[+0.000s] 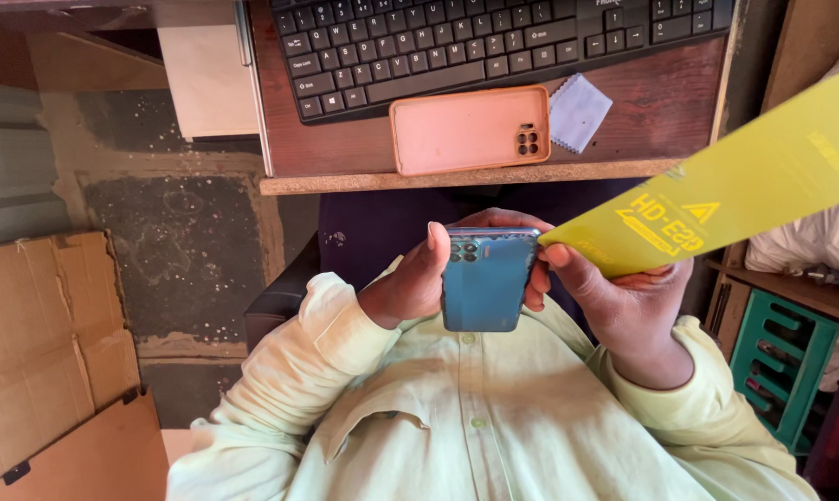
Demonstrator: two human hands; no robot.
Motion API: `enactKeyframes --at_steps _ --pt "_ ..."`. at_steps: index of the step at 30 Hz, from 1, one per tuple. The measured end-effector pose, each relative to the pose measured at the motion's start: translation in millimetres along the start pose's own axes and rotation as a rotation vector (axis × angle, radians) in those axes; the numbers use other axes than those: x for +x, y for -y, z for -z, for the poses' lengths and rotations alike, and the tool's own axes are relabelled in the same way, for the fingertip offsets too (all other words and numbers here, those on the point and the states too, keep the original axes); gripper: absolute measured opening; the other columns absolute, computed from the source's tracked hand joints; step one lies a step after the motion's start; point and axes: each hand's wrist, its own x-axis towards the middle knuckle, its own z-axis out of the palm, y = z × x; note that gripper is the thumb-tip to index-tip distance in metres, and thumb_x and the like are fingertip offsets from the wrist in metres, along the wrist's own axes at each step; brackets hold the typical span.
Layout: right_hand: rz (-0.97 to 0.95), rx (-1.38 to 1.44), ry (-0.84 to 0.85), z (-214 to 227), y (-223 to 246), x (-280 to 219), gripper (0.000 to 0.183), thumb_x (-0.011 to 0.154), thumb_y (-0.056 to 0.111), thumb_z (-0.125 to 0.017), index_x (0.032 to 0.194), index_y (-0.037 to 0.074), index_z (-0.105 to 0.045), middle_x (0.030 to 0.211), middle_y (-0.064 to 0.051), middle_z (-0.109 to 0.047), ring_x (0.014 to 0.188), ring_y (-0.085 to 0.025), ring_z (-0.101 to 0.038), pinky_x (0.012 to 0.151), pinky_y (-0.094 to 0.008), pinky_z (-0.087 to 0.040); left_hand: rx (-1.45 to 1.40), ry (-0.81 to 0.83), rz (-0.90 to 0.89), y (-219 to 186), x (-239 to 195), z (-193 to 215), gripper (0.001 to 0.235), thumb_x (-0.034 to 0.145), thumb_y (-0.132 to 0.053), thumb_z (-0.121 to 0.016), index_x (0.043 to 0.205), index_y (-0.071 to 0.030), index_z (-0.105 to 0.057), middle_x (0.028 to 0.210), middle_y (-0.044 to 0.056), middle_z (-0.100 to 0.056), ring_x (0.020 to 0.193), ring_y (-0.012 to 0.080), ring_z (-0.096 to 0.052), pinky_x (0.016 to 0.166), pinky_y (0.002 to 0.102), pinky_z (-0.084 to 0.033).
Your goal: The person uses a metal tool and a plastic card to pry open the back cover of a blue smartphone. They then use a screwdriver to loosen screws on the internal components.
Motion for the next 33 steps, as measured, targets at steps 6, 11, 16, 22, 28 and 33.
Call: enactKeyframes --at_steps 6,11,16,22,28,33 --pt "-0.014 0.033 -0.009 0.6 1.3 -0.5 0.015 0.102 0.006 -0.075 0.108 -0.006 -0.067 0.085 -0.011 -0.071 0.069 -0.017 -0.068 0.061 -0.031 -0.058 -0.036 0.003 -0.001 2.8 0.9 0.2 0.101 0.094 -0.082 -0.046 0.152 0.0 -0.043 0.125 0.02 -0.064 0.113 0.0279 -0.067 0.104 0.045 -0.055" --pt "-0.029 0.033 -0.013 2.0 0.0 -0.7 0.017 0.102 0.007 -0.076 0.109 -0.006 -0.067 0.087 -0.01 -0.071 0.071 -0.017 -0.068 0.063 -0.03 -0.058 0.006 -0.025 -0.001 5.0 -0.2 2.1 0.102 0.093 -0.083 -0.046 0.151 0.001 -0.043 0.125 0.02 -0.064 0.113 0.0282 -0.066 0.103 0.045 -0.055" --pt "-0.015 -0.057 -0.025 10.8 -4.9 0.3 0.017 0.1 0.005 -0.077 0.11 -0.005 -0.066 0.094 -0.01 -0.072 0.072 -0.015 -0.068 0.067 -0.03 -0.058 0.097 -0.057 0.014 8.2 -0.4 1.4 0.105 0.09 -0.086 -0.04 0.154 -0.003 -0.043 0.124 0.02 -0.064 0.111 0.0268 -0.067 0.102 0.044 -0.056" --pt "-0.004 -0.032 0.027 21.3 -9.8 -3.2 0.017 0.099 0.003 -0.078 0.111 -0.005 -0.068 0.094 -0.011 -0.073 0.075 -0.016 -0.069 0.069 -0.029 -0.058 0.076 -0.062 0.031 8.2 -1.6 0.2 0.109 0.088 -0.088 -0.039 0.154 -0.001 -0.045 0.123 0.02 -0.065 0.11 0.0272 -0.067 0.101 0.045 -0.056" --pt "-0.037 -0.01 0.051 20.2 -6.2 -1.2 0.016 0.101 0.002 -0.077 0.112 -0.006 -0.068 0.092 -0.011 -0.071 0.078 -0.02 -0.07 0.074 -0.032 -0.059 -0.002 -0.056 0.028 8.3 -0.3 -0.1 0.108 0.088 -0.087 -0.041 0.155 -0.002 -0.045 0.123 0.02 -0.065 0.112 0.0268 -0.067 0.102 0.045 -0.056" --pt "-0.08 0.074 0.053 14.8 0.0 1.5 0.016 0.099 0.001 -0.076 0.111 -0.006 -0.068 0.09 -0.011 -0.07 0.074 -0.022 -0.071 0.068 -0.034 -0.061 0.14 -0.068 0.004 6.1 -0.9 -3.2 0.107 0.09 -0.087 -0.039 0.154 -0.002 -0.045 0.121 0.018 -0.066 0.11 0.0234 -0.066 0.102 0.04 -0.055"
